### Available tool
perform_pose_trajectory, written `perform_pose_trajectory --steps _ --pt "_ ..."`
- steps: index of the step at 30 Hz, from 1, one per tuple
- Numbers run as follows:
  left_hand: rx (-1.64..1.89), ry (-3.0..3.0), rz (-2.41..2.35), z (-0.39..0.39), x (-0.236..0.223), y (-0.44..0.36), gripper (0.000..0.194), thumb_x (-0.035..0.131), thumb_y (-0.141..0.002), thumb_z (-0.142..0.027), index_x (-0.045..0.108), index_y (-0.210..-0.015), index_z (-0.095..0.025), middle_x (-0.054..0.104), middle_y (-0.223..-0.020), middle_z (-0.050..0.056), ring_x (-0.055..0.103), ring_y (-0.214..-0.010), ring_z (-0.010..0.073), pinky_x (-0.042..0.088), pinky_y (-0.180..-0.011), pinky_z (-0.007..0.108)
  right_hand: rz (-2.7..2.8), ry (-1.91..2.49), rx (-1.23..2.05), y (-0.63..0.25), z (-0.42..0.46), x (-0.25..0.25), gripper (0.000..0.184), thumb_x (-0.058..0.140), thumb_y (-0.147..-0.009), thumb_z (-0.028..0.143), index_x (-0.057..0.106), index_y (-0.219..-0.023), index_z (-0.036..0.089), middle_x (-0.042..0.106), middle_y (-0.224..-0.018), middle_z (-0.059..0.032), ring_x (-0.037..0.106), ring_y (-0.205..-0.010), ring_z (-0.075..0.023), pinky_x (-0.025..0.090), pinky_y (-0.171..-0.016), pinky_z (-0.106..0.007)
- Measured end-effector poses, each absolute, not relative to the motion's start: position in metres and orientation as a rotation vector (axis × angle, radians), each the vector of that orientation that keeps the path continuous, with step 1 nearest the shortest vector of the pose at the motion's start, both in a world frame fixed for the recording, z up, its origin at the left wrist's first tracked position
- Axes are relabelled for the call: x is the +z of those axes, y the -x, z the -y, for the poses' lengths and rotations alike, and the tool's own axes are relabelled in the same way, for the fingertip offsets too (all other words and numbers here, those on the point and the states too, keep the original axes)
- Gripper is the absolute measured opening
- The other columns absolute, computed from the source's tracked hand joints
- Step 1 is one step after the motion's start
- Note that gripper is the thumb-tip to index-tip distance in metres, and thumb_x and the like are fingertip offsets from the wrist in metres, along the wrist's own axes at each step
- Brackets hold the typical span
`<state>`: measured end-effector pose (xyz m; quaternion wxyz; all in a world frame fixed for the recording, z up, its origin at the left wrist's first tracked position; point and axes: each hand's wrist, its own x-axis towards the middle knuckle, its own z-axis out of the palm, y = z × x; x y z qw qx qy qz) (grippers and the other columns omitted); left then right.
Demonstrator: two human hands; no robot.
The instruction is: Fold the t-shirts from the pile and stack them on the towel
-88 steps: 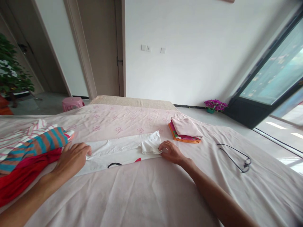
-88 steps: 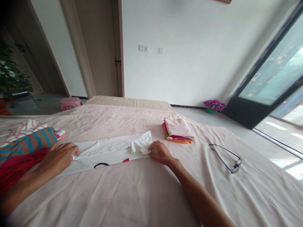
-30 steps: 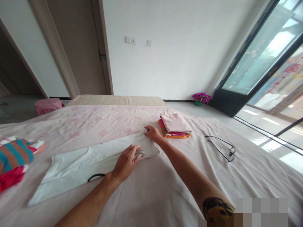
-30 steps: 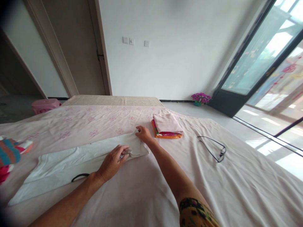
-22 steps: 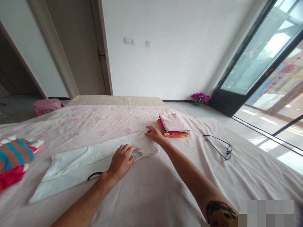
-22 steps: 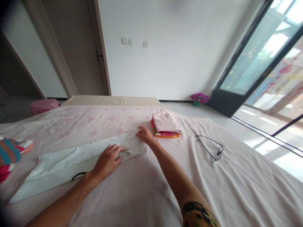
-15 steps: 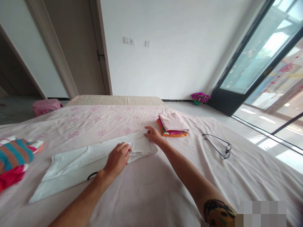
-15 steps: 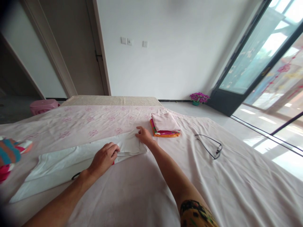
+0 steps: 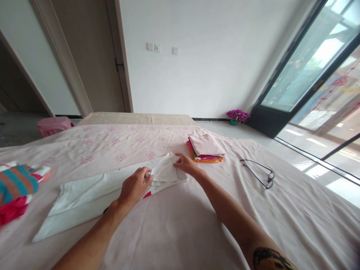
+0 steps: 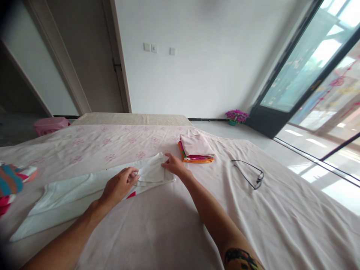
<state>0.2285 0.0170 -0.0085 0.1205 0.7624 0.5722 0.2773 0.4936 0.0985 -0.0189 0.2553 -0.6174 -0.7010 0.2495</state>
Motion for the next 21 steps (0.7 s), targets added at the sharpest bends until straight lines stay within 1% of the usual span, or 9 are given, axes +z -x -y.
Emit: perform_pose_trajectory --steps 3,6,7,9,11,14,17,19,21 --pt "0.708 -2.284 -1.719 -0.015 -0.009 -0.230 0.028 0.061 -0.086 -0.034 0.060 -0.113 -0.026 0.069 -0.097 0.000 0.066 -0.086 0.0156 0.044 -0.069 0.025 1.934 1.702 0.630 -0.491 -0.093 -0.019 0.063 0.071 -0.074 0.022 0.056 -0.135 0.024 0.070 -0.088 0.0009 0.064 -0.080 -0.0168 0.047 -0.070 -0.025" --pt "0.718 -2.347 -1.707 -0.014 -0.009 -0.231 0.021 0.059 -0.087 -0.032 0.063 -0.107 -0.025 0.069 -0.088 0.000 0.065 -0.083 0.0164 0.045 -0.073 0.027 1.930 1.752 0.545 -0.486 -0.089 -0.013 0.054 0.063 -0.081 0.020 0.057 -0.134 0.025 0.071 -0.094 -0.0011 0.065 -0.086 -0.0180 0.047 -0.075 -0.027" --pt "0.763 -2.382 -1.693 -0.015 -0.008 -0.231 0.018 0.057 -0.089 -0.033 0.065 -0.103 -0.025 0.068 -0.087 0.001 0.065 -0.084 0.0172 0.046 -0.077 0.029 1.938 1.772 0.471 -0.484 -0.088 -0.010 0.050 0.061 -0.083 0.020 0.058 -0.133 0.024 0.071 -0.099 -0.0030 0.064 -0.091 -0.0194 0.047 -0.079 -0.029" --pt "0.869 -2.452 -1.662 -0.017 -0.007 -0.230 0.017 0.054 -0.092 -0.035 0.067 -0.096 -0.024 0.069 -0.090 0.003 0.064 -0.090 0.0194 0.046 -0.086 0.032 1.979 1.791 0.268 -0.477 -0.085 -0.002 0.044 0.058 -0.087 0.019 0.060 -0.131 0.024 0.069 -0.113 -0.0078 0.062 -0.105 -0.0231 0.046 -0.089 -0.033" --pt "0.920 -2.471 -1.648 -0.020 -0.009 -0.229 0.019 0.052 -0.093 -0.033 0.068 -0.098 -0.023 0.069 -0.098 0.006 0.063 -0.098 0.0215 0.046 -0.091 0.035 2.056 1.745 0.104 -0.467 -0.082 0.004 0.041 0.055 -0.091 0.021 0.060 -0.132 0.023 0.064 -0.126 -0.0114 0.057 -0.116 -0.0261 0.042 -0.098 -0.038" --pt "0.897 -2.413 -1.617 -0.025 -0.017 -0.228 0.022 0.053 -0.092 -0.027 0.068 -0.106 -0.021 0.068 -0.107 0.008 0.062 -0.104 0.0226 0.046 -0.095 0.038 2.240 1.571 0.016 -0.447 -0.079 0.001 0.045 0.049 -0.098 0.030 0.051 -0.142 0.020 0.051 -0.146 -0.0131 0.044 -0.135 -0.0280 0.034 -0.110 -0.044" --pt "0.922 -2.324 -1.548 -0.029 -0.027 -0.227 0.022 0.056 -0.088 -0.023 0.068 -0.107 -0.021 0.067 -0.110 0.007 0.061 -0.108 0.0218 0.045 -0.099 0.038 2.442 1.448 -0.058 -0.431 -0.078 -0.016 0.055 0.040 -0.101 0.041 0.039 -0.151 0.016 0.036 -0.157 -0.0133 0.029 -0.146 -0.0274 0.025 -0.118 -0.046" --pt "0.971 -2.257 -1.493 -0.033 -0.030 -0.223 0.021 0.055 -0.088 -0.024 0.068 -0.105 -0.021 0.068 -0.110 0.007 0.061 -0.109 0.0208 0.045 -0.101 0.036 2.530 1.454 -0.120 -0.426 -0.079 -0.029 0.059 0.035 -0.103 0.046 0.035 -0.153 0.014 0.033 -0.158 -0.0137 0.028 -0.147 -0.0271 0.024 -0.119 -0.046" --pt "1.021 -2.169 -1.459 -0.038 -0.031 -0.217 0.022 0.050 -0.091 -0.026 0.068 -0.103 -0.020 0.069 -0.109 0.007 0.062 -0.108 0.0194 0.046 -0.100 0.035 2.566 1.477 -0.178 -0.426 -0.081 -0.038 0.062 0.031 -0.103 0.048 0.033 -0.154 0.014 0.031 -0.159 -0.0130 0.028 -0.147 -0.0269 0.023 -0.120 -0.045"
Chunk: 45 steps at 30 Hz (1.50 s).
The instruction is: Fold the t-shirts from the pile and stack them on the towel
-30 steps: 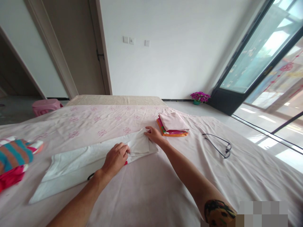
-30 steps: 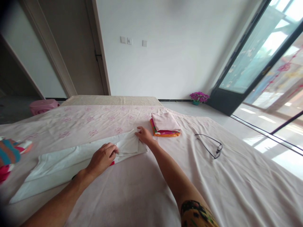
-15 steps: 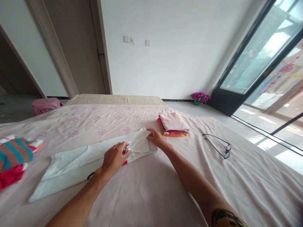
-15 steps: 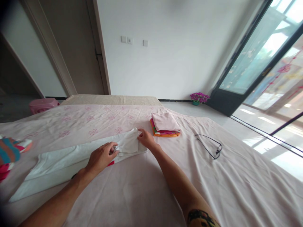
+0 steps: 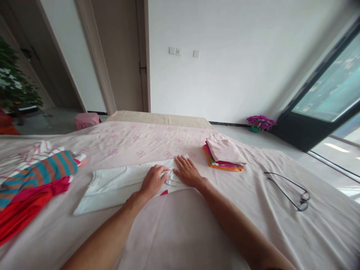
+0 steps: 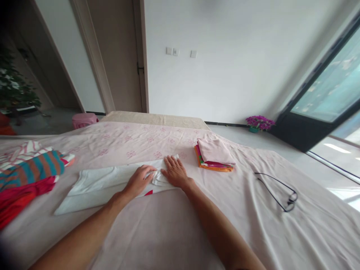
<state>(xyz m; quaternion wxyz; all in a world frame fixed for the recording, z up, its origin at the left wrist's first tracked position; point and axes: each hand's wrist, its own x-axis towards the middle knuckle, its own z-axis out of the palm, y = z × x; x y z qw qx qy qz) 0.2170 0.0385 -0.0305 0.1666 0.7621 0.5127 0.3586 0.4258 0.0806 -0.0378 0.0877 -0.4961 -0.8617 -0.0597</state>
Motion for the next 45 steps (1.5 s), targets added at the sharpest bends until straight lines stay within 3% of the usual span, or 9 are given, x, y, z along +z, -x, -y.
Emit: perform_pose_trajectory --steps 7,11,15,21,25,29,32,39,45 --pt "0.947 -2.179 -1.755 -0.040 -0.034 -0.156 0.032 0.044 -0.094 -0.028 0.064 -0.116 -0.016 0.066 -0.123 0.013 0.059 -0.119 0.0220 0.042 -0.108 0.039 2.590 1.495 -0.247 -0.429 -0.085 -0.042 0.063 0.023 -0.103 0.050 0.031 -0.155 0.016 0.028 -0.160 -0.0094 0.025 -0.148 -0.0248 0.020 -0.121 -0.043" --pt "0.634 -2.356 -2.005 -0.013 -0.042 -0.113 0.048 0.045 -0.095 -0.041 0.055 -0.136 -0.020 0.048 -0.150 0.015 0.040 -0.141 0.0297 0.029 -0.116 0.050 2.596 1.496 -0.243 -0.428 -0.085 -0.042 0.063 0.022 -0.103 0.050 0.030 -0.156 0.016 0.026 -0.161 -0.0085 0.025 -0.149 -0.0249 0.018 -0.122 -0.044" --pt "0.250 -2.295 -2.274 0.013 -0.043 -0.078 0.061 0.040 -0.096 -0.053 0.043 -0.148 -0.023 0.034 -0.159 0.016 0.029 -0.147 0.0354 0.022 -0.115 0.057 2.604 1.510 -0.226 -0.428 -0.086 -0.042 0.064 0.021 -0.103 0.051 0.029 -0.156 0.016 0.024 -0.162 -0.0076 0.024 -0.149 -0.0245 0.018 -0.122 -0.043" --pt "0.057 -1.984 -2.499 0.028 -0.029 -0.037 0.063 0.033 -0.096 -0.056 0.041 -0.149 -0.023 0.033 -0.159 0.019 0.034 -0.143 0.0385 0.028 -0.109 0.063 2.590 1.511 -0.227 -0.427 -0.085 -0.042 0.064 0.022 -0.102 0.051 0.030 -0.156 0.016 0.026 -0.161 -0.0077 0.024 -0.149 -0.0246 0.018 -0.122 -0.043" --pt "0.211 -2.149 -2.526 0.016 -0.015 -0.044 0.055 0.029 -0.098 -0.049 0.064 -0.128 -0.020 0.052 -0.145 0.017 0.041 -0.139 0.0358 0.028 -0.112 0.058 2.581 1.502 -0.242 -0.427 -0.085 -0.042 0.064 0.023 -0.102 0.050 0.031 -0.155 0.016 0.026 -0.161 -0.0081 0.025 -0.148 -0.0251 0.019 -0.121 -0.044" --pt "0.417 -2.432 -2.212 -0.007 -0.015 -0.078 0.055 0.027 -0.100 -0.044 0.056 -0.138 -0.017 0.049 -0.150 0.013 0.037 -0.143 0.0280 0.031 -0.115 0.044 2.573 1.508 -0.228 -0.428 -0.083 -0.040 0.064 0.024 -0.102 0.050 0.031 -0.155 0.016 0.027 -0.161 -0.0083 0.025 -0.148 -0.0252 0.019 -0.121 -0.044" --pt "0.299 -2.437 -2.108 -0.018 -0.028 -0.089 0.058 0.030 -0.099 -0.049 0.048 -0.145 -0.017 0.042 -0.155 0.014 0.034 -0.145 0.0295 0.028 -0.116 0.045 2.573 1.503 -0.175 -0.427 -0.082 -0.039 0.064 0.025 -0.102 0.051 0.031 -0.156 0.017 0.026 -0.161 -0.0087 0.024 -0.149 -0.0255 0.017 -0.122 -0.044" --pt "0.096 -2.308 -2.336 -0.014 -0.052 -0.045 0.066 0.033 -0.096 -0.057 0.033 -0.154 -0.024 0.033 -0.159 0.016 0.030 -0.147 0.0319 0.021 -0.116 0.050 2.469 1.426 0.276 -0.439 -0.091 -0.037 0.065 0.026 -0.101 0.057 0.035 -0.154 0.021 0.029 -0.160 -0.0072 0.020 -0.150 -0.0237 0.012 -0.122 -0.048" --pt "0.145 -2.171 -2.490 -0.014 -0.054 -0.044 0.063 0.032 -0.096 -0.051 0.041 -0.150 -0.020 0.039 -0.155 0.019 0.033 -0.144 0.0370 0.023 -0.114 0.057 2.086 1.265 0.885 -0.466 -0.087 -0.011 0.063 0.035 -0.097 0.061 0.053 -0.142 0.021 0.049 -0.149 -0.0077 0.043 -0.139 -0.0249 0.028 -0.118 -0.044"
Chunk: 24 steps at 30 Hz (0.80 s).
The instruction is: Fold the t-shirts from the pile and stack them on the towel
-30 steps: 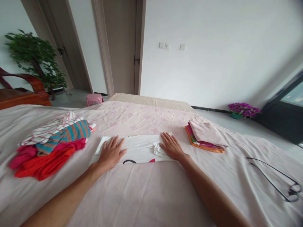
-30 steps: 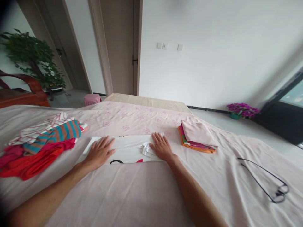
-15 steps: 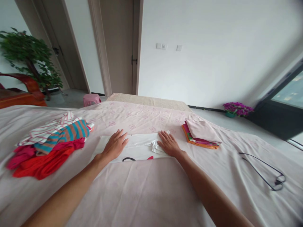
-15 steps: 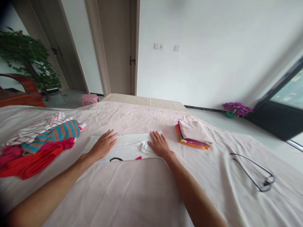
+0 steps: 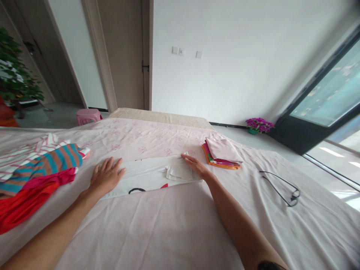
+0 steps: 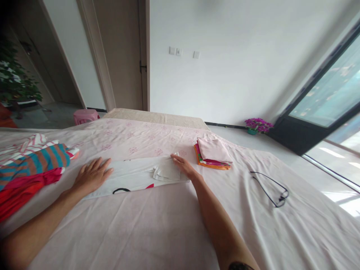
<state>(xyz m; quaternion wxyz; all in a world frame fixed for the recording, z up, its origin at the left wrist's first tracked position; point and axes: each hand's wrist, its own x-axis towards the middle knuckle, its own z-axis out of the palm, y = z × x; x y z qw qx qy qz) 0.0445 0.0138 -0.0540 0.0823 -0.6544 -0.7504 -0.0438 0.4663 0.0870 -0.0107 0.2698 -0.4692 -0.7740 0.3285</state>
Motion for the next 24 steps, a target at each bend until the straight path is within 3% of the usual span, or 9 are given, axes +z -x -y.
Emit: perform_pose_trajectory --steps 3,6,9,13,17,21,24 --pt "-0.271 1.973 2.193 -0.016 -0.044 -0.073 0.056 0.033 -0.096 -0.038 0.051 -0.143 -0.014 0.041 -0.154 0.020 0.032 -0.144 0.0382 0.024 -0.115 0.059 1.968 1.286 0.896 -0.472 -0.080 -0.008 0.057 0.039 -0.097 0.058 0.056 -0.140 0.024 0.054 -0.145 -0.0052 0.047 -0.135 -0.0263 0.033 -0.115 -0.046" --pt "-0.526 2.301 1.922 -0.017 -0.028 -0.118 0.051 0.032 -0.096 -0.031 0.056 -0.137 -0.012 0.046 -0.151 0.015 0.032 -0.146 0.0290 0.027 -0.119 0.047 2.006 1.324 0.807 -0.472 -0.077 -0.016 0.056 0.038 -0.099 0.053 0.051 -0.144 0.024 0.052 -0.147 -0.0053 0.048 -0.135 -0.0252 0.036 -0.114 -0.044" --pt "-0.740 2.622 1.590 -0.018 -0.014 -0.169 0.051 0.031 -0.100 -0.035 0.049 -0.143 -0.014 0.044 -0.154 0.011 0.030 -0.147 0.0220 0.029 -0.120 0.040 2.254 1.350 0.546 -0.468 -0.078 -0.026 0.056 0.035 -0.100 0.049 0.045 -0.149 0.022 0.046 -0.151 -0.0077 0.041 -0.141 -0.0230 0.032 -0.117 -0.041" --pt "-0.576 2.884 1.403 -0.020 -0.014 -0.212 0.058 0.033 -0.100 -0.047 0.038 -0.151 -0.019 0.036 -0.158 0.011 0.025 -0.149 0.0256 0.025 -0.121 0.048 2.535 1.444 0.194 -0.462 -0.074 -0.031 0.060 0.028 -0.103 0.049 0.030 -0.156 0.020 0.027 -0.161 -0.0087 0.019 -0.150 -0.0216 0.017 -0.122 -0.043" --pt "-0.344 2.952 1.405 -0.015 -0.024 -0.213 0.059 0.040 -0.097 -0.052 0.037 -0.151 -0.029 0.028 -0.162 0.009 0.020 -0.151 0.0312 0.015 -0.120 0.059 2.613 1.562 0.078 -0.458 -0.068 -0.028 0.063 0.025 -0.104 0.052 0.021 -0.158 0.021 0.018 -0.164 -0.0082 0.013 -0.152 -0.0212 0.012 -0.122 -0.045" --pt "-0.409 3.046 1.379 -0.005 -0.020 -0.195 0.057 0.039 -0.097 -0.054 0.037 -0.150 -0.035 0.027 -0.163 0.005 0.018 -0.151 0.0302 0.013 -0.120 0.059 2.590 1.612 0.009 -0.456 -0.065 -0.024 0.059 0.028 -0.104 0.048 0.027 -0.156 0.021 0.024 -0.162 -0.0086 0.018 -0.151 -0.0212 0.015 -0.121 -0.046" --pt "-0.697 3.125 1.549 -0.006 -0.012 -0.184 0.052 0.030 -0.099 -0.053 0.053 -0.140 -0.031 0.046 -0.153 0.004 0.037 -0.144 0.0241 0.027 -0.119 0.047 2.533 1.624 -0.077 -0.450 -0.063 -0.016 0.052 0.029 -0.104 0.040 0.041 -0.150 0.020 0.039 -0.156 -0.0088 0.027 -0.148 -0.0218 0.013 -0.122 -0.047"
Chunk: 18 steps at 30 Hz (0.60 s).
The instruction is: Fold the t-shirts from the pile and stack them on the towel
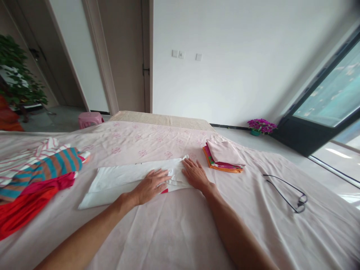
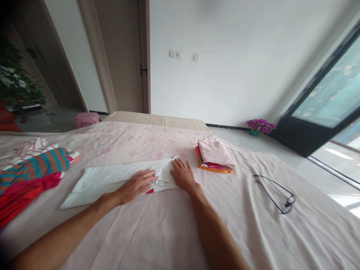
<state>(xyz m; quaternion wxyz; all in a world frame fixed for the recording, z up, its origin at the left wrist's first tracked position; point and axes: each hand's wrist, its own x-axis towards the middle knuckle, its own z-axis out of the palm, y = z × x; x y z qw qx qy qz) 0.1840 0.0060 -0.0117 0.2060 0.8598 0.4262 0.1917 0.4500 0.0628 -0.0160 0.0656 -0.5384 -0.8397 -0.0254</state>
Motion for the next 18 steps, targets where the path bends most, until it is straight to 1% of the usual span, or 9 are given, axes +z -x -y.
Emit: perform_pose_trajectory --steps 2,4,5,7,9,11,14,18 --pt "0.715 -2.204 -1.287 -0.014 -0.011 -0.179 0.054 0.024 -0.101 -0.049 0.061 -0.132 -0.025 0.061 -0.140 0.005 0.053 -0.132 0.0192 0.039 -0.112 0.036 2.515 1.552 -0.130 -0.441 -0.061 -0.010 0.049 0.026 -0.104 0.036 0.048 -0.145 0.020 0.044 -0.153 -0.0076 0.028 -0.147 -0.0212 0.011 -0.122 -0.045" --pt "0.818 -2.141 -1.412 -0.026 -0.015 -0.173 0.053 0.025 -0.101 -0.045 0.063 -0.129 -0.021 0.066 -0.133 0.007 0.058 -0.126 0.0180 0.044 -0.108 0.033 2.527 1.455 -0.144 -0.431 -0.061 -0.007 0.051 0.024 -0.105 0.038 0.047 -0.146 0.020 0.042 -0.155 -0.0065 0.027 -0.148 -0.0207 0.011 -0.123 -0.043" --pt "0.812 -2.179 -1.469 -0.031 -0.019 -0.169 0.051 0.028 -0.101 -0.044 0.062 -0.129 -0.020 0.065 -0.134 0.008 0.057 -0.127 0.0190 0.042 -0.110 0.035 2.541 1.425 -0.132 -0.427 -0.062 -0.007 0.052 0.024 -0.105 0.040 0.044 -0.148 0.020 0.039 -0.156 -0.0064 0.027 -0.148 -0.0208 0.012 -0.123 -0.043" --pt "0.707 -2.334 -1.545 -0.040 -0.027 -0.160 0.049 0.034 -0.099 -0.043 0.059 -0.134 -0.019 0.057 -0.143 0.010 0.047 -0.137 0.0217 0.035 -0.116 0.040 2.579 1.426 -0.088 -0.421 -0.065 -0.012 0.056 0.023 -0.104 0.045 0.037 -0.152 0.020 0.034 -0.159 -0.0065 0.026 -0.148 -0.0215 0.015 -0.122 -0.044" --pt "0.554 -2.476 -1.602 -0.042 -0.034 -0.147 0.052 0.037 -0.098 -0.046 0.052 -0.141 -0.020 0.045 -0.153 0.011 0.035 -0.145 0.0242 0.027 -0.119 0.045 2.599 1.499 -0.062 -0.421 -0.070 -0.019 0.057 0.023 -0.104 0.047 0.034 -0.154 0.021 0.029 -0.161 -0.0065 0.024 -0.149 -0.0224 0.018 -0.121 -0.045" --pt "0.420 -2.543 -1.652 -0.039 -0.037 -0.131 0.056 0.037 -0.098 -0.050 0.045 -0.147 -0.024 0.035 -0.159 0.010 0.027 -0.149 0.0254 0.021 -0.120 0.047 2.580 1.609 -0.062 -0.427 -0.076 -0.026 0.058 0.023 -0.104 0.048 0.032 -0.155 0.022 0.025 -0.162 -0.0061 0.021 -0.150 -0.0228 0.019 -0.120 -0.046" --pt "0.310 -2.534 -1.750 -0.033 -0.037 -0.105 0.057 0.035 -0.098 -0.052 0.039 -0.151 -0.029 0.032 -0.161 0.007 0.025 -0.150 0.0259 0.018 -0.120 0.049 2.527 1.731 -0.073 -0.437 -0.082 -0.032 0.061 0.023 -0.103 0.050 0.029 -0.156 0.020 0.022 -0.163 -0.0065 0.019 -0.150 -0.0227 0.019 -0.120 -0.047" --pt "0.259 -2.426 -1.957 -0.029 -0.041 -0.065 0.057 0.035 -0.097 -0.050 0.038 -0.151 -0.032 0.032 -0.161 0.007 0.027 -0.148 0.0273 0.018 -0.118 0.051 2.472 1.806 -0.077 -0.444 -0.085 -0.033 0.062 0.024 -0.103 0.050 0.027 -0.156 0.019 0.022 -0.162 -0.0092 0.022 -0.150 -0.0239 0.020 -0.119 -0.050"
